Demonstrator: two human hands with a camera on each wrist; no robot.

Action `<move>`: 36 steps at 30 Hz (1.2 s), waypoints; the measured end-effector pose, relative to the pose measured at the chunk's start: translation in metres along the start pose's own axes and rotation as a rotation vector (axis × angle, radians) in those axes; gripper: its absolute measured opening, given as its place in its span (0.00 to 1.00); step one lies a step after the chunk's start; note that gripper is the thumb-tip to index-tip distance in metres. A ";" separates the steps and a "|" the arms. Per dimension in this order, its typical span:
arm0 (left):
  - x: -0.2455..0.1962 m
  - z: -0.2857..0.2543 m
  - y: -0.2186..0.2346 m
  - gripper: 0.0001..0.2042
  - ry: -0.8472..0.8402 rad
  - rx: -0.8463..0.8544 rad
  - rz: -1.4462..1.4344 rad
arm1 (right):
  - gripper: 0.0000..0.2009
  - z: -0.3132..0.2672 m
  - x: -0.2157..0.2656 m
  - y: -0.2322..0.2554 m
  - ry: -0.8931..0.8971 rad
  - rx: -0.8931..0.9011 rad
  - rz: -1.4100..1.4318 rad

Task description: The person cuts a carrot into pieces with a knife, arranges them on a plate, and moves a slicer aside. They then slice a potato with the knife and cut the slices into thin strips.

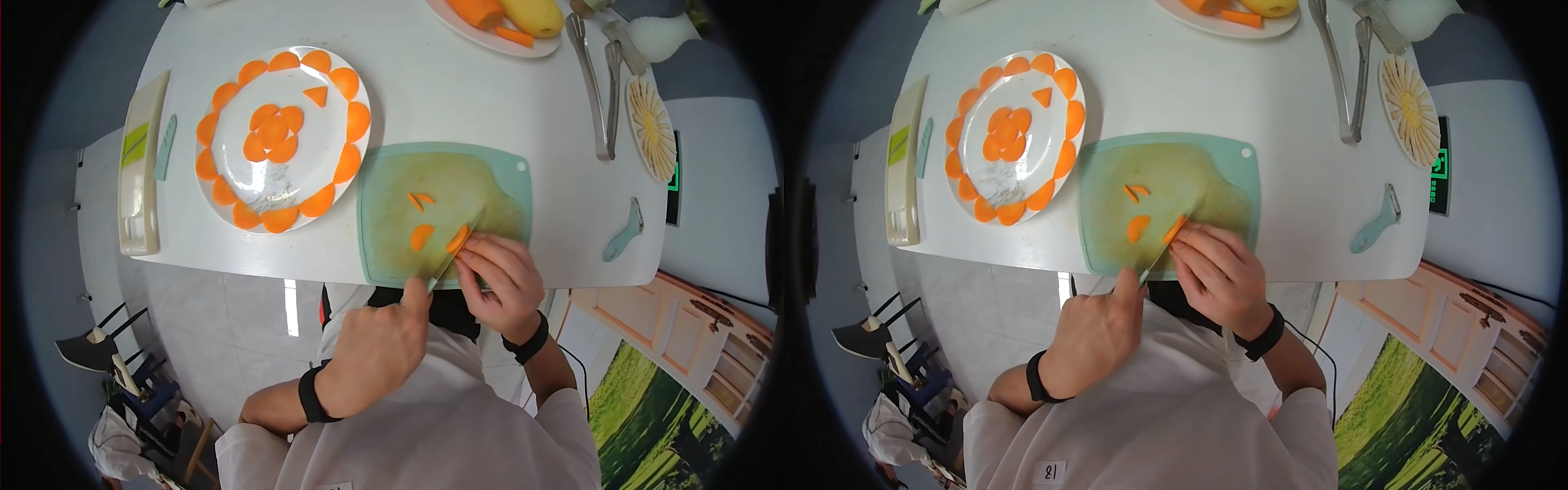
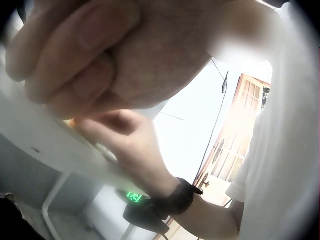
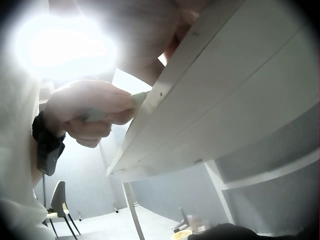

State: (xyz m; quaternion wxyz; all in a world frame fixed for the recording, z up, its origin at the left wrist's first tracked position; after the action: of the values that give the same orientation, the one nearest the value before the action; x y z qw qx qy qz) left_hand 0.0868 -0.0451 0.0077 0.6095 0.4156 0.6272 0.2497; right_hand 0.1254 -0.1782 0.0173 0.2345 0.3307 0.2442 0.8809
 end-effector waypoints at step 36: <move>0.000 -0.004 -0.003 0.11 -0.098 -0.172 0.065 | 0.12 0.007 -0.031 0.023 -0.202 -0.010 -0.135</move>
State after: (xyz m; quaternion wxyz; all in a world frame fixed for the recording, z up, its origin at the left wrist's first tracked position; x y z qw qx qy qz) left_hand 0.0819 -0.0460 0.0063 0.6645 0.3936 0.5591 0.3015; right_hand 0.1454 -0.2121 0.0208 0.3184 0.3994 0.2369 0.8264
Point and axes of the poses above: each hand's wrist, its own z-axis towards the middle knuckle, its own y-axis out of the back of the hand, x = y × z, the point moved 8 cm from there along z, towards the middle knuckle, and after that the axes turned 9 degrees about -x, right-handed, at the moved point
